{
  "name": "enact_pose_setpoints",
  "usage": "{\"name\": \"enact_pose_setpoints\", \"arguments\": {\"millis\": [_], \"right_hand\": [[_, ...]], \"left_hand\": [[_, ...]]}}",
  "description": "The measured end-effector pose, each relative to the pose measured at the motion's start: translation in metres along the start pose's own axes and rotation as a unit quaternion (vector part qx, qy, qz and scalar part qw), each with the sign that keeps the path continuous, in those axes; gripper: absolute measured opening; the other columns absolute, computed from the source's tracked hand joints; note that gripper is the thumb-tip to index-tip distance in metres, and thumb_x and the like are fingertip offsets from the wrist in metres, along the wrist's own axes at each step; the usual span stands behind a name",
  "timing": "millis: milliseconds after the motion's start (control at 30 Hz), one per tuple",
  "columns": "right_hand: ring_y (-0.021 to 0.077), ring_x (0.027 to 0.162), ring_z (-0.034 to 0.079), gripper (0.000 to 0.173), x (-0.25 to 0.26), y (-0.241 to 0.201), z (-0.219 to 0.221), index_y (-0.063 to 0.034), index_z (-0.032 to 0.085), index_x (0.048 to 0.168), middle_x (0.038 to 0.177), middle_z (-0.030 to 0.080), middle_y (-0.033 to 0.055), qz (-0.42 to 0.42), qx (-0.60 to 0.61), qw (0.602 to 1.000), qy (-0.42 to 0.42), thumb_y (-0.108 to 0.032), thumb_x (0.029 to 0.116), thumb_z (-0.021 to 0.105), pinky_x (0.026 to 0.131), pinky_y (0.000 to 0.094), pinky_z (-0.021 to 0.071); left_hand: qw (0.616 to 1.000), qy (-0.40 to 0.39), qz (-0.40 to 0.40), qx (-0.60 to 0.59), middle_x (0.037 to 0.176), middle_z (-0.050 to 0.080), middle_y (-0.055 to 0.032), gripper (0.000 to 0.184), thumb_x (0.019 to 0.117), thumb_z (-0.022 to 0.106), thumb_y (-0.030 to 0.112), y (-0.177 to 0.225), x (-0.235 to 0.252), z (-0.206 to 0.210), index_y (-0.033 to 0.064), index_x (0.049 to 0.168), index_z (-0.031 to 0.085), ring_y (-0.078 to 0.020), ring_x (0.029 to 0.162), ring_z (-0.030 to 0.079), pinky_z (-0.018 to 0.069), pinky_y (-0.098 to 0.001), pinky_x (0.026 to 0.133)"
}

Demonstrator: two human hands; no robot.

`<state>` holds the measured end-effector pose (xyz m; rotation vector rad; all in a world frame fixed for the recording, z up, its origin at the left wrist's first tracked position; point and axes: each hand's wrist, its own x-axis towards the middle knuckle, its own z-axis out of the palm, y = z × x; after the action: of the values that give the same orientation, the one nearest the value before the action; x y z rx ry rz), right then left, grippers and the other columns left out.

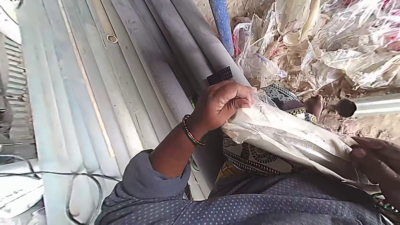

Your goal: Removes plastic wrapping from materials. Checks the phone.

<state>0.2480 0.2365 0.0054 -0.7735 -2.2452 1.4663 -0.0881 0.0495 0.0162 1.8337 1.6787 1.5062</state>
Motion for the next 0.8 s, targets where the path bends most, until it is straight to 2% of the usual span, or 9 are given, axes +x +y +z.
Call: {"name": "enact_pose_setpoints", "arguments": {"millis": [67,133,200,333,500,600,700,800], "right_hand": [[-0.0154,0.068,0.054,0.02,0.001,-0.001,0.0,-0.0125,0.068,0.116,0.085,0.065,-0.0233,0.005,0.009,1.0,-0.004,-0.023,0.1016,0.059,0.061,0.0067,0.046],[-0.0151,0.067,0.054,0.019,0.002,-0.001,-0.001,-0.0163,0.068,0.115,0.084,0.065,-0.0244,0.013,0.019,1.0,-0.006,-0.026,0.1017,0.059,0.06,0.0069,0.0456],[-0.0152,0.067,0.054,0.018,0.003,-0.002,-0.001,-0.0171,0.068,0.114,0.085,0.065,-0.025,0.015,0.022,1.0,-0.005,-0.026,0.1017,0.059,0.059,0.0066,0.0458],[-0.0145,0.067,0.055,0.017,0.006,-0.003,-0.004,-0.0182,0.068,0.114,0.086,0.065,-0.0255,0.026,0.02,0.999,0.0,-0.026,0.1016,0.06,0.06,0.0073,0.0468],[-0.0127,0.058,0.051,0.016,0.018,0.0,-0.009,-0.0163,0.066,0.112,0.075,0.06,-0.0246,0.055,0.029,0.998,-0.009,-0.024,0.1015,0.056,0.053,0.0075,0.0436],[-0.0123,0.055,0.05,0.016,0.022,0.002,-0.009,-0.018,0.066,0.112,0.073,0.06,-0.0248,0.056,0.034,0.998,-0.011,-0.025,0.1007,0.057,0.051,0.0079,0.0432],[-0.0116,0.055,0.051,0.016,0.021,0.003,-0.006,-0.0166,0.067,0.111,0.073,0.06,-0.0239,0.045,0.029,0.999,0.0,-0.023,0.0996,0.057,0.05,0.0085,0.0435],[-0.0116,0.054,0.05,0.016,0.018,-0.002,-0.002,-0.0151,0.067,0.11,0.072,0.061,-0.0233,0.044,0.038,0.998,0.014,-0.021,0.0987,0.057,0.05,0.0084,0.0433]], "left_hand": [[0.999,-0.013,-0.042,0.03,0.094,0.071,-0.0101,0.024,0.1041,0.057,0.017,0.004,0.011,0.003,-0.0031,0.095,0.067,-0.0117,0.098,0.071,0.0578,-0.0286,0.094],[0.994,-0.026,-0.081,0.061,0.088,0.069,-0.0034,0.019,0.1011,0.06,0.014,0.009,0.024,0.003,0.0001,0.094,0.07,-0.0005,0.085,0.064,0.0524,-0.0166,0.08],[0.989,-0.043,-0.119,0.078,0.082,0.065,0.0017,0.016,0.0999,0.061,0.014,0.009,0.038,0.005,0.0032,0.093,0.071,0.0041,0.077,0.058,0.047,-0.012,0.071],[0.97,-0.091,-0.214,0.076,0.077,0.064,0.0066,0.015,0.1001,0.063,0.018,0.004,0.061,0.005,0.008,0.092,0.071,0.0059,0.07,0.058,0.0476,-0.0131,0.067],[0.927,-0.125,-0.352,0.041,0.086,0.066,0.001,0.015,0.1017,0.063,0.016,-0.005,0.083,0.012,0.0039,0.1,0.072,0.0001,0.075,0.057,0.0475,-0.0198,0.073],[0.895,-0.136,-0.424,-0.009,0.084,0.064,-0.0004,0.016,0.1027,0.061,0.015,-0.013,0.086,0.016,0.0023,0.101,0.071,-0.0028,0.074,0.056,0.0468,-0.023,0.073],[0.873,-0.14,-0.463,-0.06,0.083,0.063,0.0003,0.016,0.1031,0.06,0.014,-0.016,0.087,0.018,0.0013,0.1,0.069,-0.0013,0.073,0.055,0.0462,-0.0207,0.072],[0.869,-0.129,-0.463,-0.116,0.079,0.063,0.0026,0.014,0.103,0.059,0.012,-0.017,0.082,0.015,0.0024,0.097,0.068,0.001,0.07,0.057,0.0479,-0.0172,0.068]]}}
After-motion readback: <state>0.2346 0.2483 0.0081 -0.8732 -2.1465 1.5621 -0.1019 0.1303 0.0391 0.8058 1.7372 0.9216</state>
